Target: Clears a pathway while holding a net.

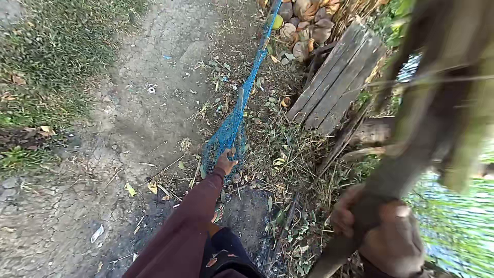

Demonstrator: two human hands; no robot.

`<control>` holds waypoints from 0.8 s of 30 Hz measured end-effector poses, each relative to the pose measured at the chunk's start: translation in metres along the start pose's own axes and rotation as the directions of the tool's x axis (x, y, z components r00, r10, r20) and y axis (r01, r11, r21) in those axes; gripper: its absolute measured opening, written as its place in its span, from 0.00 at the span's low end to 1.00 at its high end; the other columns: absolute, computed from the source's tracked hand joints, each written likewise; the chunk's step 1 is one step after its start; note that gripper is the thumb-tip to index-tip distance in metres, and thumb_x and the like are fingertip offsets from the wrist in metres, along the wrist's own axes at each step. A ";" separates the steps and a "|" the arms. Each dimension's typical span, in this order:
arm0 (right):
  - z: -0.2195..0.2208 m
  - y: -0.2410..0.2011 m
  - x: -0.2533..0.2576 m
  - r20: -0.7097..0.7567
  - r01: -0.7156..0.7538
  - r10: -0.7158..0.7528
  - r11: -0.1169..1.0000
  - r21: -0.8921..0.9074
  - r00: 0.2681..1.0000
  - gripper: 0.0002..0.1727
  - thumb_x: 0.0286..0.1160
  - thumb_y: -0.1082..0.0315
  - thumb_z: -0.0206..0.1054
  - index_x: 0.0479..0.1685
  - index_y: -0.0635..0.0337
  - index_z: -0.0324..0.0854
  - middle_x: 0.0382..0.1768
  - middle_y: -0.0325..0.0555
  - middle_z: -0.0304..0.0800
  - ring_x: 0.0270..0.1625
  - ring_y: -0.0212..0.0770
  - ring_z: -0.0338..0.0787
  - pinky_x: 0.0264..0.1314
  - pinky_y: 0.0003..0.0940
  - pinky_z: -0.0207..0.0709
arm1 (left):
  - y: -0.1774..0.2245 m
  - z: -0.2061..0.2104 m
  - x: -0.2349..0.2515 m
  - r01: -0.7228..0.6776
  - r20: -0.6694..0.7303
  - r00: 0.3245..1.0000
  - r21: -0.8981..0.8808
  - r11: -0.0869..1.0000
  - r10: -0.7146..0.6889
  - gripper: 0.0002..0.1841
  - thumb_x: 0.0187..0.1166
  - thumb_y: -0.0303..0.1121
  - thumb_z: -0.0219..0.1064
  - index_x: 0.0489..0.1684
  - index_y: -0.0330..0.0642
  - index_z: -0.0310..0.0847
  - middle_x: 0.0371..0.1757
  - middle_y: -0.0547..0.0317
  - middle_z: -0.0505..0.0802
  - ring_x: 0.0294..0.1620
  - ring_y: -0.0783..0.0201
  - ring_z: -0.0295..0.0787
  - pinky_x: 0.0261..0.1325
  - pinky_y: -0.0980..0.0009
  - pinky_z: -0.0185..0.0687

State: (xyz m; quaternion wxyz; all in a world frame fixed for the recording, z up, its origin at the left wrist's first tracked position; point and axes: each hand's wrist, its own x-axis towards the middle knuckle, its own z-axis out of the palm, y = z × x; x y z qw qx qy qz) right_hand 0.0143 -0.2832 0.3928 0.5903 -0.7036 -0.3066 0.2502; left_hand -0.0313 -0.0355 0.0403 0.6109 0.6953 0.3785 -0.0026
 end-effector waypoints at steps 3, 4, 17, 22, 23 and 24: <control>0.014 0.024 -0.012 -0.037 -0.118 0.115 0.989 -0.089 0.993 0.36 0.69 0.19 0.54 0.40 0.42 0.83 0.18 0.26 0.82 0.15 0.24 0.78 0.15 0.25 0.75 | 0.001 -0.005 0.001 0.016 0.007 1.000 -0.009 1.000 -0.016 0.27 0.75 0.31 0.76 0.72 0.36 0.75 0.70 0.38 0.86 0.73 0.47 0.82 0.78 0.51 0.75; 0.019 0.051 -0.025 -0.052 -0.260 0.255 0.942 -0.210 0.966 0.40 0.69 0.18 0.53 0.40 0.50 0.79 0.18 0.28 0.79 0.15 0.26 0.76 0.16 0.27 0.75 | 0.002 -0.007 0.001 0.017 0.003 1.000 -0.013 1.000 -0.017 0.27 0.75 0.31 0.76 0.73 0.35 0.75 0.70 0.38 0.86 0.73 0.47 0.82 0.79 0.51 0.74; -0.003 0.033 -0.012 -0.092 -0.294 0.287 0.954 -0.063 0.953 0.43 0.64 0.15 0.53 0.41 0.50 0.79 0.16 0.29 0.80 0.12 0.26 0.74 0.12 0.26 0.73 | -0.002 -0.007 0.000 0.040 0.004 0.999 -0.031 0.999 -0.040 0.27 0.75 0.31 0.75 0.74 0.36 0.74 0.73 0.38 0.83 0.77 0.46 0.80 0.80 0.50 0.73; -0.009 0.010 0.008 0.077 0.006 -0.016 0.991 0.131 0.997 0.34 0.69 0.20 0.54 0.46 0.34 0.90 0.20 0.26 0.86 0.16 0.24 0.81 0.18 0.23 0.78 | -0.002 -0.006 0.002 0.048 0.015 0.999 -0.007 0.999 -0.048 0.28 0.76 0.31 0.75 0.75 0.37 0.74 0.73 0.38 0.84 0.76 0.46 0.81 0.80 0.50 0.73; -0.003 0.026 -0.003 0.054 -0.084 0.080 0.992 0.098 0.995 0.35 0.65 0.18 0.55 0.42 0.35 0.90 0.19 0.26 0.86 0.16 0.24 0.80 0.17 0.23 0.77 | -0.003 -0.005 0.002 0.045 0.015 0.999 -0.009 0.999 -0.045 0.27 0.75 0.31 0.75 0.74 0.36 0.75 0.72 0.38 0.85 0.75 0.46 0.81 0.80 0.50 0.74; 0.005 0.050 -0.019 0.010 -0.211 0.211 0.977 0.011 0.977 0.37 0.63 0.16 0.56 0.38 0.39 0.87 0.18 0.26 0.84 0.15 0.24 0.79 0.17 0.24 0.76 | -0.005 -0.004 0.003 0.038 0.013 0.999 -0.016 0.999 -0.038 0.27 0.75 0.30 0.76 0.73 0.36 0.75 0.72 0.38 0.85 0.75 0.46 0.81 0.80 0.50 0.74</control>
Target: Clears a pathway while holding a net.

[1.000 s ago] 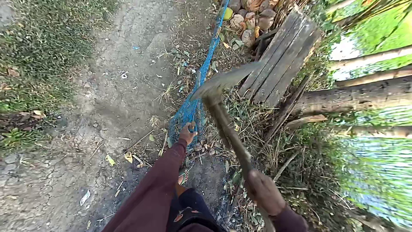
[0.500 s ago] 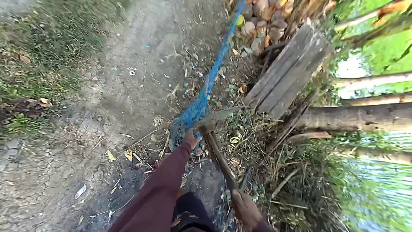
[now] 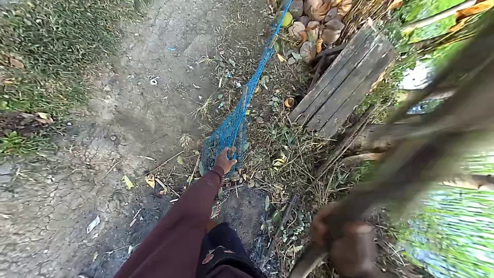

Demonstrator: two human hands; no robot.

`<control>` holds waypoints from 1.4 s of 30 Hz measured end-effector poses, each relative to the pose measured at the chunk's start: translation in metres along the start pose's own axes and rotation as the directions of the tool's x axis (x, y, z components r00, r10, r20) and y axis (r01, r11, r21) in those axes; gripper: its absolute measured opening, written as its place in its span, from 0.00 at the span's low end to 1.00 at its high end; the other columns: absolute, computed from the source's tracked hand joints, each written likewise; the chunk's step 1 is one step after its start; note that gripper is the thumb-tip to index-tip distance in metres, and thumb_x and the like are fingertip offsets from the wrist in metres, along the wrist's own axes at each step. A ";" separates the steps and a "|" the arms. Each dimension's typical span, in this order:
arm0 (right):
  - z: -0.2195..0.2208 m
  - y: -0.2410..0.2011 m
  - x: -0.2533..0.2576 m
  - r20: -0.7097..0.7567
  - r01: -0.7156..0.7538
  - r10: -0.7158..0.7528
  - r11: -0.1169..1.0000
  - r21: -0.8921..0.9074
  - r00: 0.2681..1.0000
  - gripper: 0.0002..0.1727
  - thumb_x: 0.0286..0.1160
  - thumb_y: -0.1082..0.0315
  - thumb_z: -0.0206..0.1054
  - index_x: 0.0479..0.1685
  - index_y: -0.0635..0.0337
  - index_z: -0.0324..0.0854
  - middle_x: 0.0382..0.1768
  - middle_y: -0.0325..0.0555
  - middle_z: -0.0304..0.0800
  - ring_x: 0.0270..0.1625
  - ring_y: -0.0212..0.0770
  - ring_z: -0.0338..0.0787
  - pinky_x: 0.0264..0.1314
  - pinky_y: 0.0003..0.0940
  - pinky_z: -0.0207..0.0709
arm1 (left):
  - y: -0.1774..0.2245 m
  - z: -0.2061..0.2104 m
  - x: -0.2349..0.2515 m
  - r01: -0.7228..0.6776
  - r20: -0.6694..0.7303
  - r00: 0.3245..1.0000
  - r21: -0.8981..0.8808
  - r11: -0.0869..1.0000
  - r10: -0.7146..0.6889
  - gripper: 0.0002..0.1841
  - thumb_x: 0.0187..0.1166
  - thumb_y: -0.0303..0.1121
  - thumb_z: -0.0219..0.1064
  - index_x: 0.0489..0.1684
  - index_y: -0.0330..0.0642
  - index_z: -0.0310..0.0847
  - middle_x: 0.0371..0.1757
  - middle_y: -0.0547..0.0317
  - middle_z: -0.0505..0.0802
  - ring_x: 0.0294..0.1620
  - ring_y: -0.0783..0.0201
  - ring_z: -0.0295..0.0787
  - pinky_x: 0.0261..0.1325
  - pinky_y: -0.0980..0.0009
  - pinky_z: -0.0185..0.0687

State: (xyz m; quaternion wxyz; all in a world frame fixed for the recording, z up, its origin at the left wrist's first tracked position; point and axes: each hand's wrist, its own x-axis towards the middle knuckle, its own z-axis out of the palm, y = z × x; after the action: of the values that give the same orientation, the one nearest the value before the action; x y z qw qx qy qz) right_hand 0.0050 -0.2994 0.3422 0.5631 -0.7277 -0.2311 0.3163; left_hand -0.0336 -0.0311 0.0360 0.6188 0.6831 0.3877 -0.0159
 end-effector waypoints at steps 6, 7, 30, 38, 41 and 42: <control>0.001 0.133 -0.013 0.045 -0.430 0.574 0.661 -0.614 0.818 0.40 0.86 0.39 0.41 0.54 0.71 0.82 0.29 0.54 0.86 0.29 0.50 0.86 0.39 0.53 0.83 | 0.001 -0.016 -0.001 0.009 -0.079 0.997 -0.007 1.000 -0.010 0.31 0.77 0.34 0.75 0.79 0.35 0.72 0.73 0.33 0.84 0.77 0.42 0.79 0.82 0.47 0.72; -0.002 0.120 -0.019 0.009 -0.440 0.529 0.715 -0.543 0.848 0.38 0.85 0.40 0.42 0.50 0.70 0.82 0.24 0.48 0.83 0.23 0.43 0.82 0.31 0.46 0.81 | -0.003 -0.014 0.000 0.014 -0.066 0.998 0.004 1.000 -0.014 0.32 0.77 0.35 0.76 0.80 0.36 0.71 0.73 0.32 0.84 0.77 0.40 0.79 0.81 0.44 0.72; 0.001 0.096 -0.013 0.070 -0.451 0.583 0.695 -0.560 0.810 0.34 0.88 0.42 0.42 0.43 0.64 0.82 0.19 0.44 0.80 0.17 0.41 0.79 0.24 0.43 0.80 | 0.016 0.013 -0.019 -0.006 -0.044 0.999 0.014 1.000 0.006 0.34 0.75 0.27 0.72 0.84 0.33 0.65 0.78 0.36 0.80 0.81 0.47 0.76 0.85 0.53 0.69; -0.009 0.008 0.001 0.050 0.049 -0.036 0.956 -0.289 0.998 0.42 0.74 0.20 0.45 0.40 0.53 0.78 0.14 0.29 0.73 0.12 0.26 0.71 0.11 0.27 0.70 | -0.006 0.002 -0.002 -0.026 -0.045 0.999 -0.029 0.999 0.024 0.27 0.73 0.30 0.75 0.73 0.36 0.75 0.73 0.39 0.84 0.75 0.48 0.81 0.80 0.52 0.74; -0.002 0.022 -0.003 0.040 0.031 -0.017 0.922 -0.386 0.999 0.46 0.73 0.18 0.42 0.40 0.56 0.78 0.15 0.29 0.74 0.13 0.26 0.73 0.13 0.28 0.73 | -0.004 0.002 -0.001 -0.026 -0.045 0.999 -0.035 0.999 0.024 0.27 0.73 0.29 0.75 0.72 0.36 0.75 0.72 0.38 0.84 0.75 0.48 0.80 0.80 0.52 0.74; 0.000 0.040 -0.005 0.051 -0.031 0.065 0.868 -0.495 0.997 0.50 0.74 0.17 0.38 0.42 0.61 0.79 0.15 0.34 0.75 0.14 0.29 0.74 0.15 0.32 0.75 | -0.004 0.001 -0.001 -0.019 -0.045 0.999 -0.033 0.999 0.018 0.27 0.73 0.29 0.75 0.73 0.36 0.74 0.72 0.38 0.84 0.75 0.48 0.80 0.80 0.52 0.74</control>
State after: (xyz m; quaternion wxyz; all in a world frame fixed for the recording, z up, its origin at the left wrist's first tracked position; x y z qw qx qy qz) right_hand 0.0006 -0.3130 0.3050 0.3426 -0.8419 -0.3046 0.2845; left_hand -0.0363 -0.0325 0.0329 0.6215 0.6763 0.3953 0.0115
